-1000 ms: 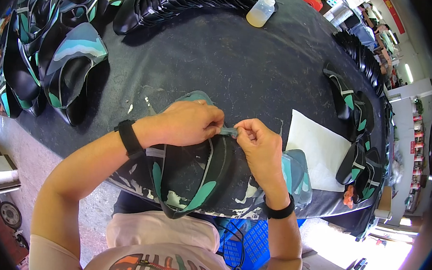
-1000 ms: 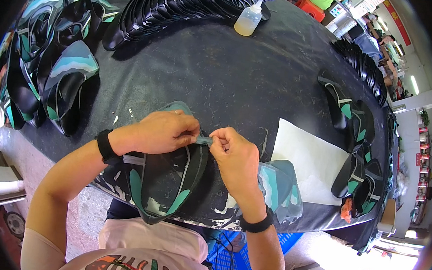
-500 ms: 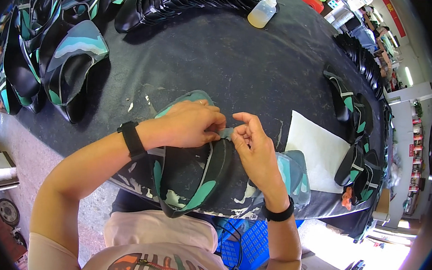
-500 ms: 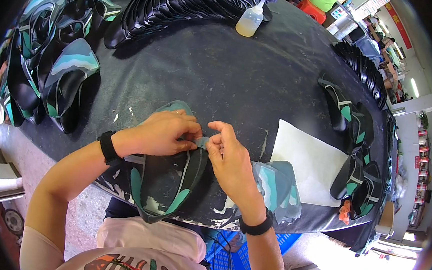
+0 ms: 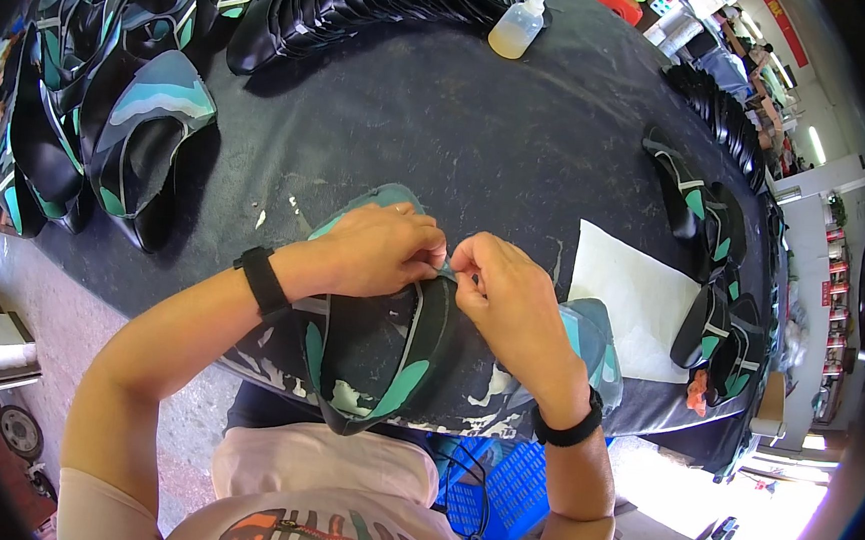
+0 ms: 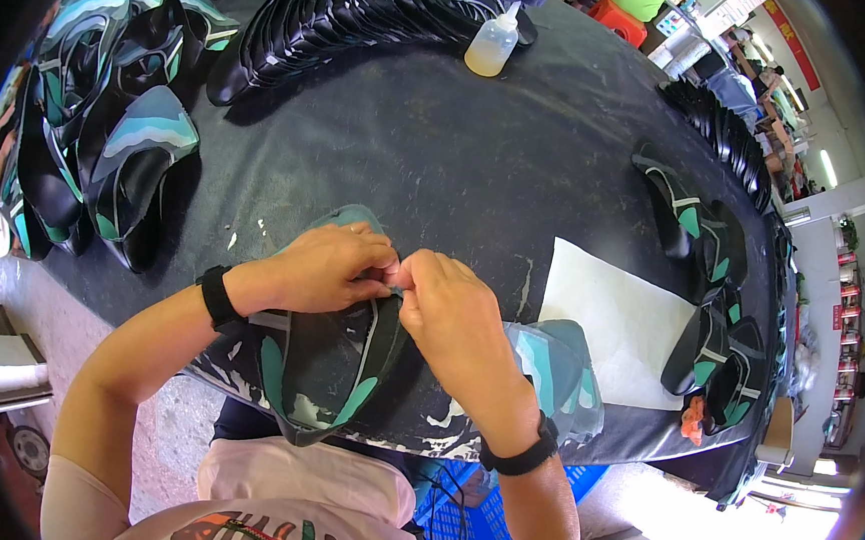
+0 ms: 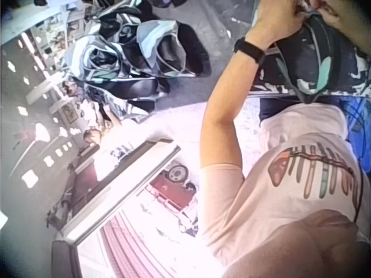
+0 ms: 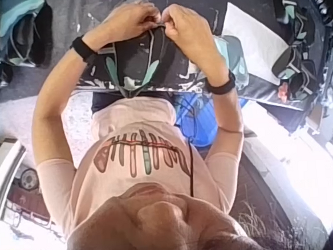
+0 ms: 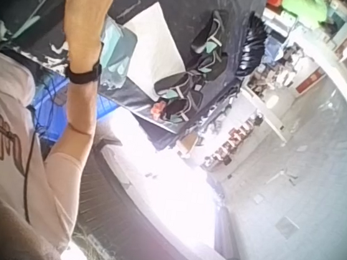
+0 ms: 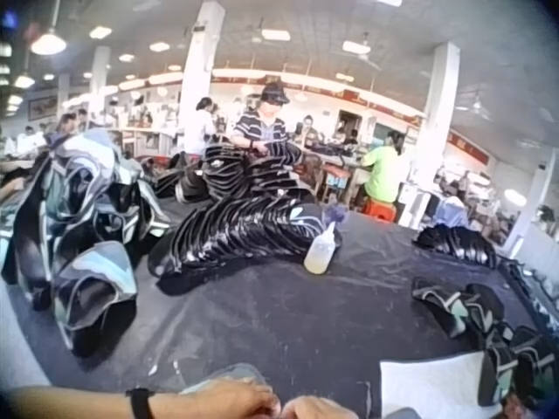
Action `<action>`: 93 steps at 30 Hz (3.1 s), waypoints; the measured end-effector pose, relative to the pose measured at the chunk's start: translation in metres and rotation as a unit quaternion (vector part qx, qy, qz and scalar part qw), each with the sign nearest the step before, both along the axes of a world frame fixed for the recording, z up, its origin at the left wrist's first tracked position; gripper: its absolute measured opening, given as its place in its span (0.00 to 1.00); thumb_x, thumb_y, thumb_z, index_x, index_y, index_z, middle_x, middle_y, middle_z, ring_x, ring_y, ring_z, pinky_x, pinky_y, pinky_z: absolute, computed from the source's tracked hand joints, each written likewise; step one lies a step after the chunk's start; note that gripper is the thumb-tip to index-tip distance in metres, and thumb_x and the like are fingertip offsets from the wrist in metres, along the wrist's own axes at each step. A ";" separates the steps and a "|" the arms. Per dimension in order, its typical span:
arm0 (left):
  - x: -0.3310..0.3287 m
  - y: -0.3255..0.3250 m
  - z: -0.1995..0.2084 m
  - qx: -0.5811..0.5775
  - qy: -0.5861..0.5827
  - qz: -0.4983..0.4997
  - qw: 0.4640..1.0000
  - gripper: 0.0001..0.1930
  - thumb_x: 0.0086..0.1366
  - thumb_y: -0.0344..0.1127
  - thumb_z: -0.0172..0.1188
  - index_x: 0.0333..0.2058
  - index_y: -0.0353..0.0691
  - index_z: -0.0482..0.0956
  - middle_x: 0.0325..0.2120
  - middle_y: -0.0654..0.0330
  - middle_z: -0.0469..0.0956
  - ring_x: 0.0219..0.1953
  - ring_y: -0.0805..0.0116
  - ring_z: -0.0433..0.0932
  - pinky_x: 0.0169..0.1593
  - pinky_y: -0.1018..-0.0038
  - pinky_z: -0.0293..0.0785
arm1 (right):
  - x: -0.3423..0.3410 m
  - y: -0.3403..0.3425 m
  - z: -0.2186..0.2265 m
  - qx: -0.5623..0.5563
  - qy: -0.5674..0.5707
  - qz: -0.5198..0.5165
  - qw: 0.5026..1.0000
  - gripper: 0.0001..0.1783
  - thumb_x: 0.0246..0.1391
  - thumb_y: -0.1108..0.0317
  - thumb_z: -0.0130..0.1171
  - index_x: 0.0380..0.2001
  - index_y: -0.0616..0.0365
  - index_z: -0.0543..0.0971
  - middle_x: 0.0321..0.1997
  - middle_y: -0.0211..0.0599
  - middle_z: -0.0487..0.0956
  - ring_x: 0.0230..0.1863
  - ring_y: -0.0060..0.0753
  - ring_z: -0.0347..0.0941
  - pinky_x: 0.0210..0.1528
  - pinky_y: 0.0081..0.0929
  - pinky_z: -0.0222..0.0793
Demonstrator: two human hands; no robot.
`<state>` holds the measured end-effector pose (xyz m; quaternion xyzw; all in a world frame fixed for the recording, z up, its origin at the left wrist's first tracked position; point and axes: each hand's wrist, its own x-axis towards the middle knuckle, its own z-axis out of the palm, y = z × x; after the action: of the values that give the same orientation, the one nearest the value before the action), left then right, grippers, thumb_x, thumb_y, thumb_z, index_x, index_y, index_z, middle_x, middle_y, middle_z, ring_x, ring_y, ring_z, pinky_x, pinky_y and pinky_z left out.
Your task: The recorder is assembling or inspecting shoe components on a large workbench in a factory setting.
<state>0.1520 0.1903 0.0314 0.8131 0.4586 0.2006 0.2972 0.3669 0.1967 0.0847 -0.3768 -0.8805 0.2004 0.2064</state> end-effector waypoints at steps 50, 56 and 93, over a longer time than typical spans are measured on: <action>0.010 -0.006 0.007 0.015 0.056 0.012 0.998 0.14 0.56 0.48 0.75 0.33 0.48 0.82 0.32 0.69 0.78 0.43 0.63 0.77 0.45 0.63 0.70 | 0.019 -0.032 -0.039 -0.236 0.083 -0.164 0.954 0.07 0.60 0.71 0.65 0.39 0.62 0.81 0.33 0.42 0.83 0.30 0.36 0.81 0.34 0.31 0.74; 0.011 -0.005 0.010 -0.011 0.073 0.012 0.997 0.15 0.55 0.48 0.76 0.34 0.49 0.82 0.34 0.70 0.78 0.45 0.64 0.76 0.47 0.64 0.69 | 0.014 -0.029 -0.038 -0.154 0.077 -0.153 0.973 0.06 0.57 0.72 0.66 0.37 0.60 0.82 0.33 0.40 0.81 0.31 0.40 0.79 0.33 0.36 0.73; 0.016 -0.007 0.005 0.010 0.088 0.021 0.996 0.16 0.53 0.47 0.77 0.34 0.48 0.83 0.36 0.68 0.79 0.49 0.63 0.76 0.48 0.64 0.70 | 0.010 -0.009 -0.038 -0.082 -0.015 -0.026 0.996 0.06 0.54 0.73 0.67 0.34 0.59 0.80 0.36 0.41 0.77 0.41 0.49 0.76 0.44 0.43 0.72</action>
<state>0.1675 0.1837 0.0367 0.8207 0.4976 0.1392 0.2439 0.3773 0.1879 0.0471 -0.4183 -0.8541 0.2605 0.1665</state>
